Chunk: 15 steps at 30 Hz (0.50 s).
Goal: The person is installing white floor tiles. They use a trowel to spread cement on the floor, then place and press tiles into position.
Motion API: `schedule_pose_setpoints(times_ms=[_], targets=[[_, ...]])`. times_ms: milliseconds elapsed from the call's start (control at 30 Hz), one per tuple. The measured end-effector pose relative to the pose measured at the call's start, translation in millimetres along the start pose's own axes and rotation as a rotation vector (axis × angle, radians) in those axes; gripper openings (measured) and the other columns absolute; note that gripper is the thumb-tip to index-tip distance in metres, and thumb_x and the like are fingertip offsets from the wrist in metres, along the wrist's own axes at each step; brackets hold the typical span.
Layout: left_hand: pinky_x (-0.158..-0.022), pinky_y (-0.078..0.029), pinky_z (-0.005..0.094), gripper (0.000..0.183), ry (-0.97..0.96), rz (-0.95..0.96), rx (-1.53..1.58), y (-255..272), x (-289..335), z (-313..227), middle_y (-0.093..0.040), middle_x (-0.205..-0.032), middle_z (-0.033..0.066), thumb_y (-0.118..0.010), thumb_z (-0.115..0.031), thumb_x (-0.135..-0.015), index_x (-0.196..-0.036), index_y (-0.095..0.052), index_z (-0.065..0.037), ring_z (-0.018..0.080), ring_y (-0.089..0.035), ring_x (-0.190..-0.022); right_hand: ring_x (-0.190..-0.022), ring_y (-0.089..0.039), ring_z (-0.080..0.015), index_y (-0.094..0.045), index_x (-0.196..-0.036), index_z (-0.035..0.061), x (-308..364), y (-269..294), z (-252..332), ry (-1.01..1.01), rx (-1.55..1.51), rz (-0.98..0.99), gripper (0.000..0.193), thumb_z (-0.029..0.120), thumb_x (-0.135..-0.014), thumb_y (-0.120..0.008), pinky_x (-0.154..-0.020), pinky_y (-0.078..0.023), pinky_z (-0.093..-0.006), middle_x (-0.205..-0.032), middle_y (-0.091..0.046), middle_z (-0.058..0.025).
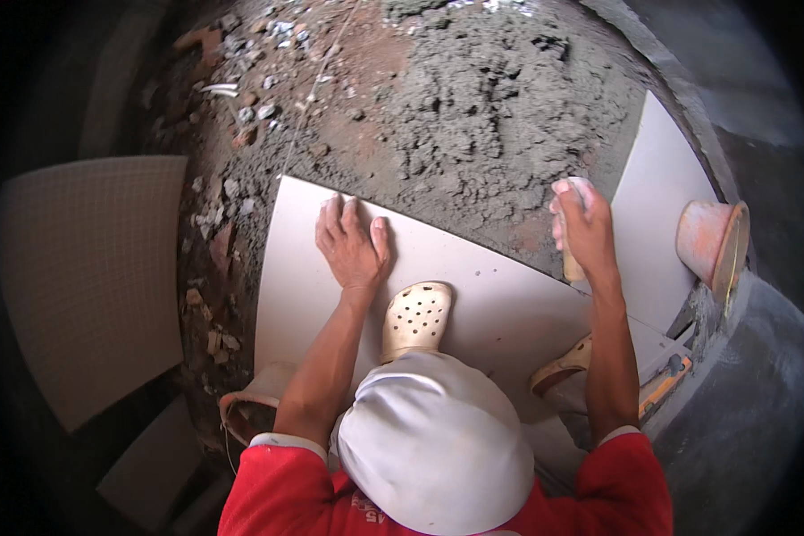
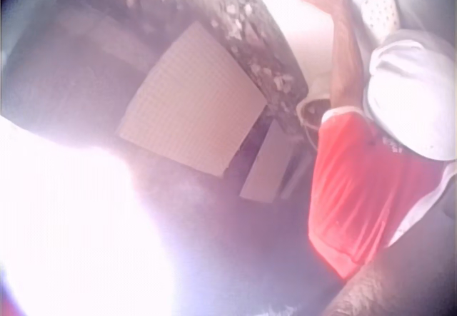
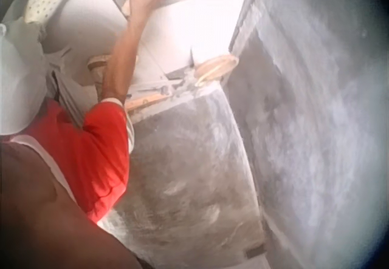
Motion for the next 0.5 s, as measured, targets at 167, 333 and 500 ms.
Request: schedule_pose_setpoints(times_ms=[167,333,500], targets=[[-0.121,-0.026,0.0563,0.057,0.035,-0.006,0.013,1,0,1,-0.045,-0.153,0.0204,-0.064,-0.036,-0.095,-0.141,-0.054,-0.004,0.0435,-0.035,-0.145,-0.055,-0.052,-0.0086,-0.059,-0.118,-0.0021,25,-19,21,-0.003,-0.293,0.168,0.037,0.034,-0.109,-0.053,-0.043,-0.044,-0.0263,-0.088,-0.059,-0.0056],[-0.122,-0.026,0.0553,0.056,0.045,-0.005,0.02,1,0,2,-0.044,-0.153,0.019,-0.064,-0.037,-0.095,-0.14,-0.054,-0.005,0.0406,-0.035,-0.146,-0.053,-0.054,-0.0118,-0.055,-0.115,0.0024,13,-106,21,-0.058,-1.064,0.71,0.042,0.043,-0.105,-0.049,-0.042,-0.052,-0.0294,-0.085,-0.056,-0.0045],[-0.122,-0.027,0.0552,0.055,0.043,0.02,0.028,2,0,6,-0.044,-0.152,0.0188,-0.064,-0.035,-0.095,-0.14,-0.055,-0.006,0.0405,-0.036,-0.146,-0.048,-0.049,-0.0086,-0.057,-0.107,0.008,-23,-231,13,-0.326,-1.426,0.936,0.035,0.043,-0.105,-0.053,-0.04,-0.045,-0.0255,-0.077,-0.055,0.0013]])
Point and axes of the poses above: each hand's wrist, its own x-axis away from the middle knuckle, its own y-axis out of the back of the hand, z = x × y, the point moved 1 cm from there along -x, towards the middle knuckle
